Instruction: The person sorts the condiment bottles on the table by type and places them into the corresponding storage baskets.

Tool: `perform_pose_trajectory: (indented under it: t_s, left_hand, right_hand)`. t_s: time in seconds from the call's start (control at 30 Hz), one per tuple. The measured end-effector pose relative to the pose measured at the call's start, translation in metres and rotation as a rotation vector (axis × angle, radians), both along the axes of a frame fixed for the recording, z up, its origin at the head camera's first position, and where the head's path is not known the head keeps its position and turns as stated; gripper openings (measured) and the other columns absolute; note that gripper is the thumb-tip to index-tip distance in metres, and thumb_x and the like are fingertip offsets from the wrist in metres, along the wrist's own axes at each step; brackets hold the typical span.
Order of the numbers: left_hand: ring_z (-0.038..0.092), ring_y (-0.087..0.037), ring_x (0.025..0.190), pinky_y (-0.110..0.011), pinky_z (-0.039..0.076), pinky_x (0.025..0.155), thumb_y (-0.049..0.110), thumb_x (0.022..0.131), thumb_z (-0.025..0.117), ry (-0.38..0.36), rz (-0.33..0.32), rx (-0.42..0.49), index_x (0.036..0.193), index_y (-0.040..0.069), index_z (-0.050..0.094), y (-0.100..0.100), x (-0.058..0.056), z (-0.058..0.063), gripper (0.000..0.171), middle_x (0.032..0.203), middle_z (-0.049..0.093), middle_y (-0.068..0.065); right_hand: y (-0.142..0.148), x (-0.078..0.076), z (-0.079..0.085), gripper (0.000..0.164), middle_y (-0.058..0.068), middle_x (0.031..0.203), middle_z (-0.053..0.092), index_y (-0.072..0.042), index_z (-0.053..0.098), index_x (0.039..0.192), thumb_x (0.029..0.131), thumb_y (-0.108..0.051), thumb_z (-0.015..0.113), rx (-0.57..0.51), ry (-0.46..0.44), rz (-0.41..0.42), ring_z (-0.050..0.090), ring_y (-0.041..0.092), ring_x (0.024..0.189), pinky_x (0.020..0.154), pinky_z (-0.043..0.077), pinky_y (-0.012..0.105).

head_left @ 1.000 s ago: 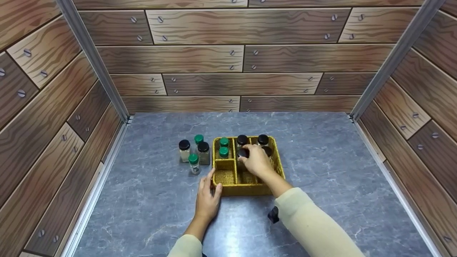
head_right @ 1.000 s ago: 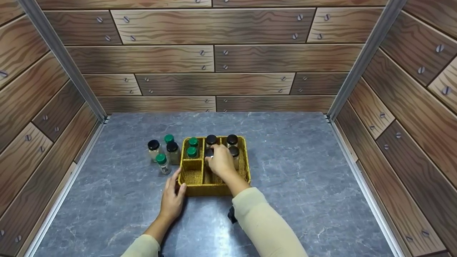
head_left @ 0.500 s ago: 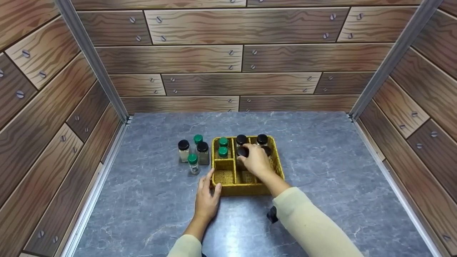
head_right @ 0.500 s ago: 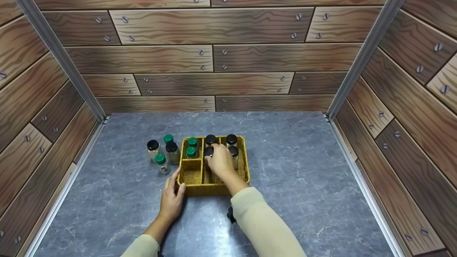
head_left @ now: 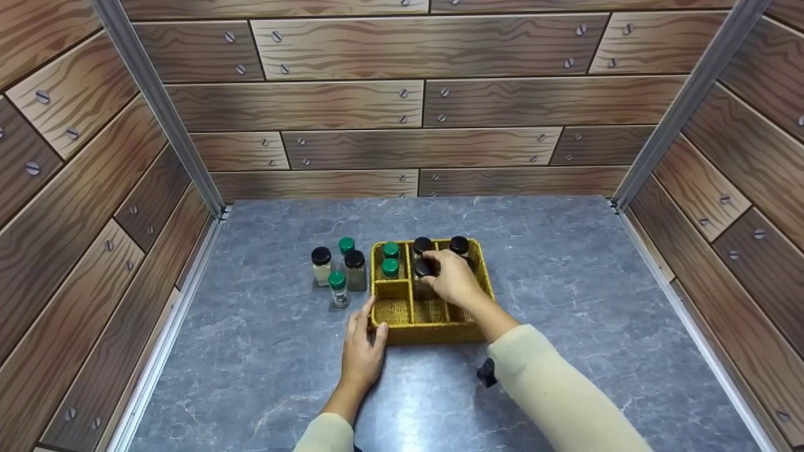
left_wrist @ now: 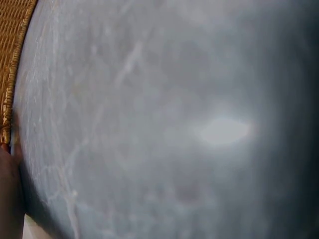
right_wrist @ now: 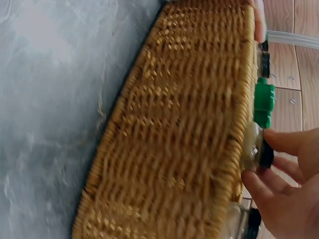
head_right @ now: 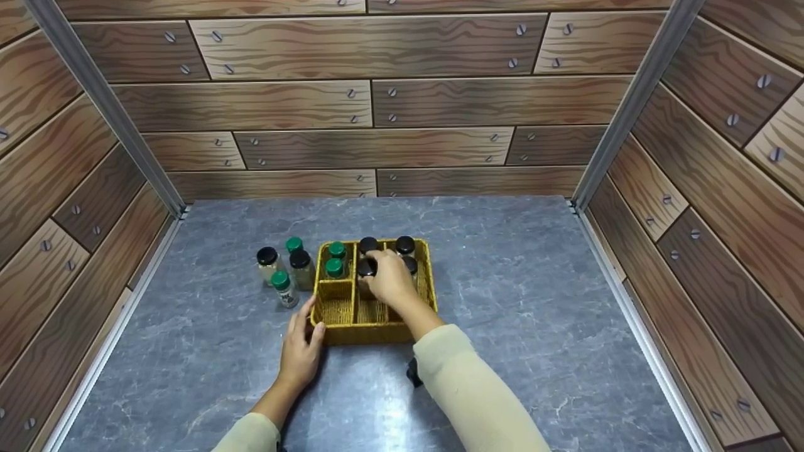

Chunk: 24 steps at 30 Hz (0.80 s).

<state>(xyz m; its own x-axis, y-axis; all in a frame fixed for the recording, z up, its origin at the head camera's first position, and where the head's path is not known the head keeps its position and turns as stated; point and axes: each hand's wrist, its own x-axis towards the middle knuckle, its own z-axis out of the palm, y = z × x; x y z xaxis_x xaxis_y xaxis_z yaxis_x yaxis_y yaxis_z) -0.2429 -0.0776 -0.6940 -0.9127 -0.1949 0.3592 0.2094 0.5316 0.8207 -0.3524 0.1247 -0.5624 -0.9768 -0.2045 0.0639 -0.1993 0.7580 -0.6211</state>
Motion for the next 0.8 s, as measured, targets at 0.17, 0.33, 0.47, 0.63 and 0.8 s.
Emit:
perform_pose_trajectory:
  t_s: [0.17,0.33,0.47,0.63,0.8]
  left_hand:
    - [0.066,-0.032,0.116,-0.058,0.055,0.101,0.023,0.104,0.068,-0.002,0.001,0.003,0.161,0.024,0.051,0.0,0.0,0.001,0.059,0.135,0.062,-0.015]
    - [0.065,-0.029,0.11,-0.055,0.055,0.098,0.021,0.104,0.069,0.001,-0.002,0.007,0.161,0.023,0.051,0.001,-0.001,0.0,0.059,0.134,0.062,-0.016]
    - [0.064,-0.027,0.106,-0.052,0.055,0.095,0.021,0.104,0.069,0.003,-0.009,0.002,0.161,0.024,0.051,0.002,-0.001,0.0,0.06,0.132,0.062,-0.014]
    - [0.065,-0.027,0.107,-0.053,0.056,0.095,0.021,0.104,0.069,0.004,-0.011,-0.002,0.161,0.025,0.05,0.002,-0.001,0.0,0.06,0.134,0.062,-0.015]
    - [0.064,-0.026,0.106,-0.054,0.055,0.094,0.021,0.104,0.069,0.01,-0.004,-0.009,0.161,0.024,0.051,-0.001,-0.001,-0.002,0.059,0.133,0.062,-0.015]
  right_hand:
    - [0.009,-0.001,0.011,0.058,0.019,0.15,0.063,-0.008,0.066,0.147,0.093,-0.005,0.083,-0.039,-0.056,0.071,0.066,0.039,0.134,0.116,0.053,0.051]
    - [0.021,0.001,0.023,0.058,0.021,0.151,0.06,-0.004,0.064,0.147,0.092,0.002,0.08,-0.141,-0.102,0.155,0.066,0.042,0.135,0.112,0.056,0.046]
    - [0.037,0.007,0.032,0.058,0.022,0.148,0.06,-0.002,0.064,0.146,0.09,0.003,0.08,-0.212,-0.07,0.204,0.064,0.045,0.135,0.111,0.057,0.05]
    - [0.066,0.013,0.032,0.057,0.022,0.148,0.061,-0.003,0.065,0.145,0.091,-0.002,0.082,-0.241,0.048,0.213,0.061,0.046,0.135,0.116,0.051,0.059]
    - [0.094,0.021,0.02,0.061,0.023,0.151,0.057,0.0,0.062,0.148,0.091,-0.001,0.083,-0.347,0.066,0.192,0.058,0.048,0.139,0.117,0.05,0.058]
